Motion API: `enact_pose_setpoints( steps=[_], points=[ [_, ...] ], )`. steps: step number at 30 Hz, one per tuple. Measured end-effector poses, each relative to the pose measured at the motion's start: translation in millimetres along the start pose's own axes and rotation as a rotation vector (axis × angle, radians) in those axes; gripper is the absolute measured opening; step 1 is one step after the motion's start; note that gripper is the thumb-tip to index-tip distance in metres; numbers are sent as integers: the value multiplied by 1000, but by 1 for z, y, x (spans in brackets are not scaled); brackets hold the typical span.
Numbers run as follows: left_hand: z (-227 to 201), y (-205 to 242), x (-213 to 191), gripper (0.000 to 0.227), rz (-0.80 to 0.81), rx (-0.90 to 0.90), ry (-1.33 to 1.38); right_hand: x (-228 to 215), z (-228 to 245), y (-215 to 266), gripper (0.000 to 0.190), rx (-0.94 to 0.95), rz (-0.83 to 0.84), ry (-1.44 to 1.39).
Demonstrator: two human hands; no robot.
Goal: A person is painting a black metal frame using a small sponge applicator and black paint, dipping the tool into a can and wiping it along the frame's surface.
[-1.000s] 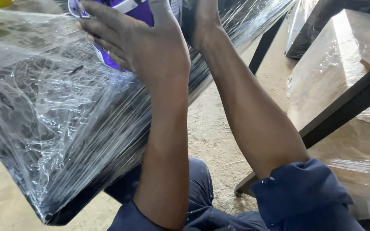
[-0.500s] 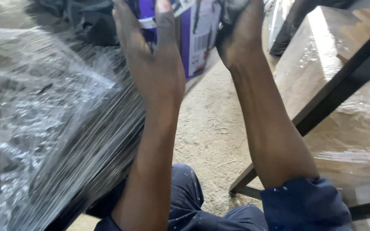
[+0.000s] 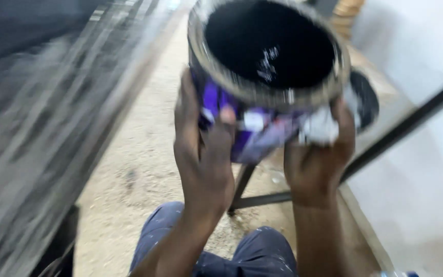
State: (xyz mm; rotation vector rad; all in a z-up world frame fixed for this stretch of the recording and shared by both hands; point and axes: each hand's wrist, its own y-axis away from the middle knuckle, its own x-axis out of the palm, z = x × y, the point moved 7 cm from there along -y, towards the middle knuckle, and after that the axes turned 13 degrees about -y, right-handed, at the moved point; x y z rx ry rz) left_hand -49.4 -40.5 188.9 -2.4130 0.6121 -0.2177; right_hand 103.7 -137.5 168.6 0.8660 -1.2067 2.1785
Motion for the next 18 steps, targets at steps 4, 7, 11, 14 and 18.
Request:
enact_pose_setpoints(
  steps=[4, 7, 11, 14, 18],
  points=[
    [29, 41, 43, 74, 180, -44, 150, -68, 41, 69, 30, -243, -329, -91],
    [69, 72, 81, 90, 319, -364, 287, -47, 75, 114, 31, -573, -198, 1589],
    [112, 116, 139, 81, 476, -438, 197, -126, 106, 162, 42, -443, -429, 1669],
    [147, 155, 181, 88, 577, -529, 230, -224, 129, 216, 44, -358, -649, 1607],
    [202, 222, 228, 82, 774, -645, 150, -338, 124, 289, 29, -351, -1071, 148]
  ],
)
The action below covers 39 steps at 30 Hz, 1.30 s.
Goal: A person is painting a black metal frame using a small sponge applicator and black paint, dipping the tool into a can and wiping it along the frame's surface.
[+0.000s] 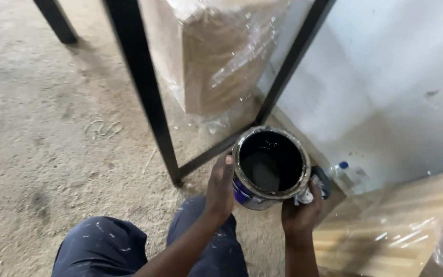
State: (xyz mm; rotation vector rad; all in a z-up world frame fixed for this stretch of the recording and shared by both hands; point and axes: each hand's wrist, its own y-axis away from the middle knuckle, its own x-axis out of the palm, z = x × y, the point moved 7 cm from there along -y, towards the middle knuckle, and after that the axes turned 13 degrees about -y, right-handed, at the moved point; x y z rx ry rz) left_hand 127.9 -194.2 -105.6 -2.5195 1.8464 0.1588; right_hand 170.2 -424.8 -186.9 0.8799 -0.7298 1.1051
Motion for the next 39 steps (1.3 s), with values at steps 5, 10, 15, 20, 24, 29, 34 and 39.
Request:
enact_pose_setpoints(
  steps=[5, 10, 15, 20, 24, 29, 34, 39],
  points=[
    [125, -34, 41, 70, 128, -253, -287, -139, -29, -46, 27, 88, -73, -202],
    [192, -38, 62, 87, 331, -511, -479, -226, -52, -44, 37, 133, -297, -40],
    [307, -43, 83, 108, 517, -647, -459, -260, -78, -57, 37, 150, -316, -141],
    [342, -41, 103, 110, 550, -736, -385, -277, -90, -62, 49, 145, -371, -141],
    [370, -37, 96, 109, 542, -837, -429, -287, -100, -59, 60, 137, -429, -150],
    [389, -46, 113, 104, 477, -829, -370, -254, -103, -17, 68, 116, -449, -114],
    [387, -56, 110, 106, 520, -681, -416, -136, -79, 24, 75, 107, -326, -80],
    [323, -61, 91, 94, 417, -627, -186, -173, -59, -8, 92, 74, -618, 872]
  ],
)
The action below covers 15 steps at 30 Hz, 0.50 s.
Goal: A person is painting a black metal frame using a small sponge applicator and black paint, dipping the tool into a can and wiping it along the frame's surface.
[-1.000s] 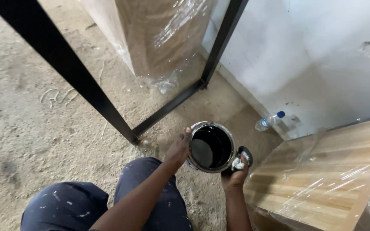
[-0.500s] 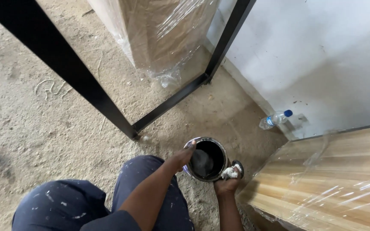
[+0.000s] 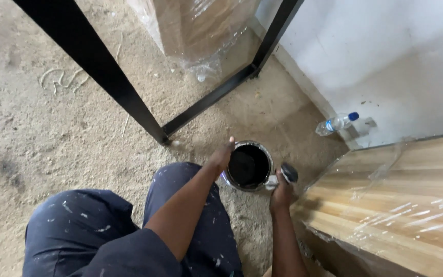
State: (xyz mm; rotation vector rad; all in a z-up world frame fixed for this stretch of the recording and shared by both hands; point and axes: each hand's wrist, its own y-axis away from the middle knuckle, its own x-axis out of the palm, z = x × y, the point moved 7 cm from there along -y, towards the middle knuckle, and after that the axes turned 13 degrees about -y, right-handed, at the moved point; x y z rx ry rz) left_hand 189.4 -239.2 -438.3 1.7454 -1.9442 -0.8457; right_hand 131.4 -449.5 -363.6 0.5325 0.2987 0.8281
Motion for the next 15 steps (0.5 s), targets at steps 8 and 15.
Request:
enact_pose_setpoints(
  steps=[8, 15],
  points=[
    [-55, 53, -35, 76, -111, 116, 553, 10, -2, -71, 49, -273, 386, 577],
    [-27, 30, -34, 63, -190, 99, 108, 38, -2, -21, 62, -155, 622, 451]
  ],
)
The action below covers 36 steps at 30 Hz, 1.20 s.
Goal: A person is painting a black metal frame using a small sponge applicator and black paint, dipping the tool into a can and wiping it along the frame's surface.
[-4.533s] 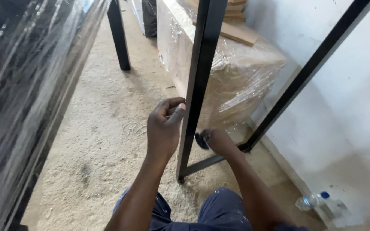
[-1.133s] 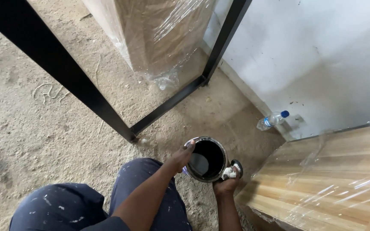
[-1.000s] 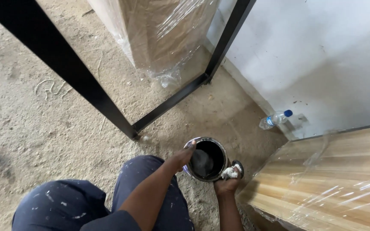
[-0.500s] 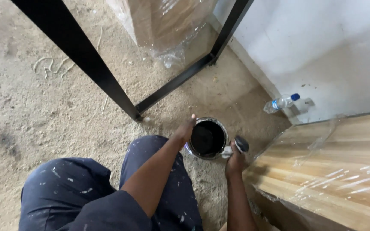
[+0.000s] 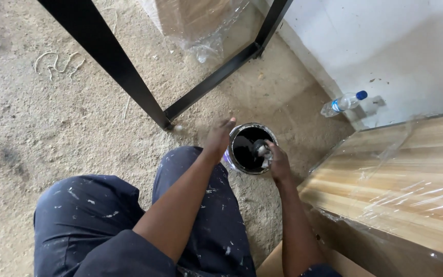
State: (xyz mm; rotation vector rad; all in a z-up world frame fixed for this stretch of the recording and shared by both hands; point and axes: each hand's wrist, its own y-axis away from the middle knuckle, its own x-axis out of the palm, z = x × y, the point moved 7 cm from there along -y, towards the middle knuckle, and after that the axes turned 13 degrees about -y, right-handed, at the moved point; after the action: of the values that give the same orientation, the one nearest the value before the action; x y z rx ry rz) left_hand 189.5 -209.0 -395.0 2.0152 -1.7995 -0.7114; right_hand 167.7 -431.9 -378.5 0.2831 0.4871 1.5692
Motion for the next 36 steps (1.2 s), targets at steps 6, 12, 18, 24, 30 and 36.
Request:
enact_pose_setpoints(
  steps=[6, 12, 18, 24, 30, 36],
  points=[
    [-29, 30, -4, 58, 40, 17, -122, 0, -13, -4, 66, 0, -73, 175],
    [20, -21, 19, 83, 134, -159, -342, 3, -19, -26, 49, 63, -38, 430],
    [24, 0, 28, 72, 235, -220, -333, 21, -51, -66, 43, -60, 102, 717],
    [38, -15, 43, 77, 293, -181, -384, 54, -54, -78, 33, -33, 177, 790],
    [40, -11, 41, 79, 335, -166, -428, 51, -81, -106, 30, -25, 210, 837],
    [51, -24, 45, 82, 318, -150, -401, 56, -77, -116, 17, -115, 242, 823]
  ],
)
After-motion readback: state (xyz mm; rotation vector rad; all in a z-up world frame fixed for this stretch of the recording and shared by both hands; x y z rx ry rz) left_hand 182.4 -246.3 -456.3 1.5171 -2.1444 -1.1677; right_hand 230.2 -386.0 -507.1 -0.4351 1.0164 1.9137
